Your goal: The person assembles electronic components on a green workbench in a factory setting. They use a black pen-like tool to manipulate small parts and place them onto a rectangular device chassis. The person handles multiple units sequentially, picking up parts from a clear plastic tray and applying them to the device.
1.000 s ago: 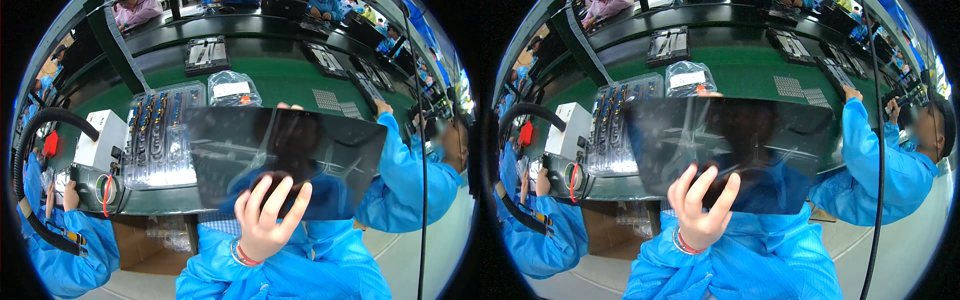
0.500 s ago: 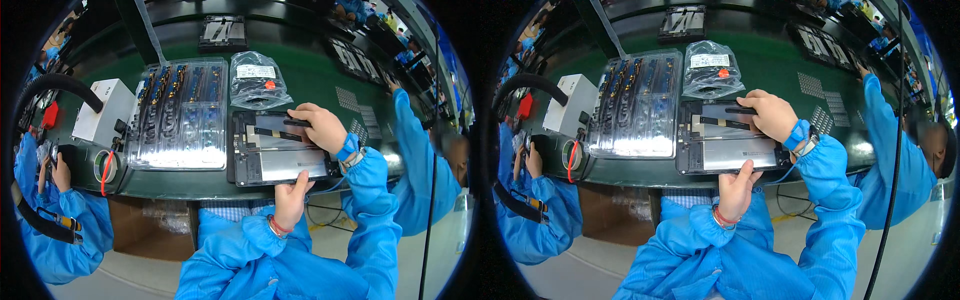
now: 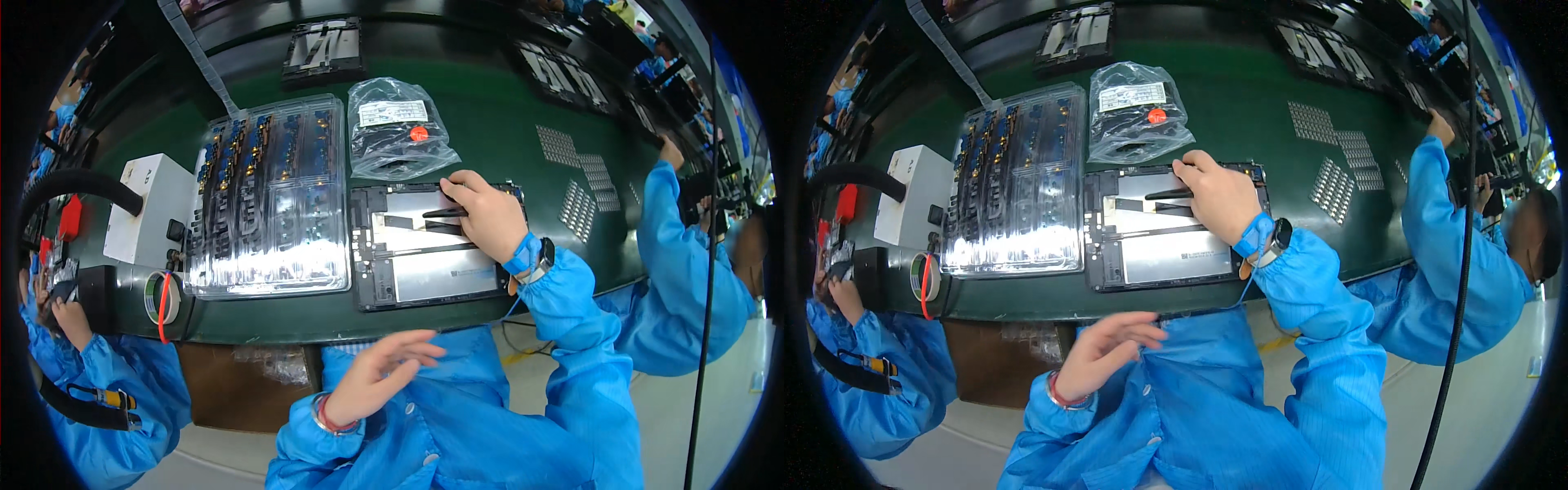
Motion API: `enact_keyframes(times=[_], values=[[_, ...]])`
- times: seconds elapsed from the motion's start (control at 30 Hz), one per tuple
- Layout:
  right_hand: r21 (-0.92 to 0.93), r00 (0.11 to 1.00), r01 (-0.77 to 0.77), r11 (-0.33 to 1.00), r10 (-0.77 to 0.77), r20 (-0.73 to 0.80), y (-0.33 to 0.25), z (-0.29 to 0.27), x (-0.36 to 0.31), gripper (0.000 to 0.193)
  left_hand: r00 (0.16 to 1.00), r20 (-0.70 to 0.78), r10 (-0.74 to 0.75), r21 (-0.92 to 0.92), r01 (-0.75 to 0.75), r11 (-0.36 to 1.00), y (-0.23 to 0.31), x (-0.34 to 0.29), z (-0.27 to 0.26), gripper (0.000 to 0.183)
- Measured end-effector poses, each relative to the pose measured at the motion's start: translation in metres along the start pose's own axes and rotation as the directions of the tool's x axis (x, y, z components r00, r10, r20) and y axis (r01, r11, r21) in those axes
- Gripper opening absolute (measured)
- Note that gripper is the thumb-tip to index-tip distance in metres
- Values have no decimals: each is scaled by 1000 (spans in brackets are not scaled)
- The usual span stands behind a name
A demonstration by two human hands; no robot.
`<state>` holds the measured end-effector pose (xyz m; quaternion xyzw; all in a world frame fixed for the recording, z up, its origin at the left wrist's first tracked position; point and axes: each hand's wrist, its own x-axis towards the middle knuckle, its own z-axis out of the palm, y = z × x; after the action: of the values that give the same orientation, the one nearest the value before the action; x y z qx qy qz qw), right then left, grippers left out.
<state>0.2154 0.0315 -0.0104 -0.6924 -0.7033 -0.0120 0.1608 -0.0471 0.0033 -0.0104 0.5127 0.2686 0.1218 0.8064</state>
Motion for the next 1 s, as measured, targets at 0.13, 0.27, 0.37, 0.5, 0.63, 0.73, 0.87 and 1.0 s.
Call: enact_keyframes(times=[0.13, 0.27, 0.37, 0.5, 0.63, 0.73, 0.87, 1.0], values=[[116, 996, -4, 993, 14, -84, 0, -16, -10, 42, 782, -375, 498, 780, -23, 625, -10, -4, -7, 21], [205, 932, -265, 942, 305, -198, 14, -37, -55, 36, 630, -393, 670, 895, 97, 434, -20, 3, -12, 25], [208, 886, -425, 881, 452, -106, 42, -21, -101, 32, 605, -384, 698, 915, 150, 374, -22, 10, -11, 27], [424, 818, -512, 747, 575, -25, 16, -17, -118, 34, 629, -469, 620, 849, 128, 512, -27, 18, -7, 32], [862, 644, -504, 50, 688, 336, 2, -30, -142, 39, 527, -391, 755, 880, -25, 474, -26, -3, -1, 34], [927, 756, -157, -340, 563, 334, 9, -35, -149, 43, 510, -327, 796, 853, -204, 481, -16, -11, 11, 45], [957, 675, -86, -278, 690, 261, 20, -52, -88, 30, 288, -235, 928, 754, -549, 361, -32, 9, -6, 57], [941, 792, 33, -337, 583, 181, 66, -63, 23, 15, 192, -77, 978, 991, -90, 96, -42, 10, -50, 40]])
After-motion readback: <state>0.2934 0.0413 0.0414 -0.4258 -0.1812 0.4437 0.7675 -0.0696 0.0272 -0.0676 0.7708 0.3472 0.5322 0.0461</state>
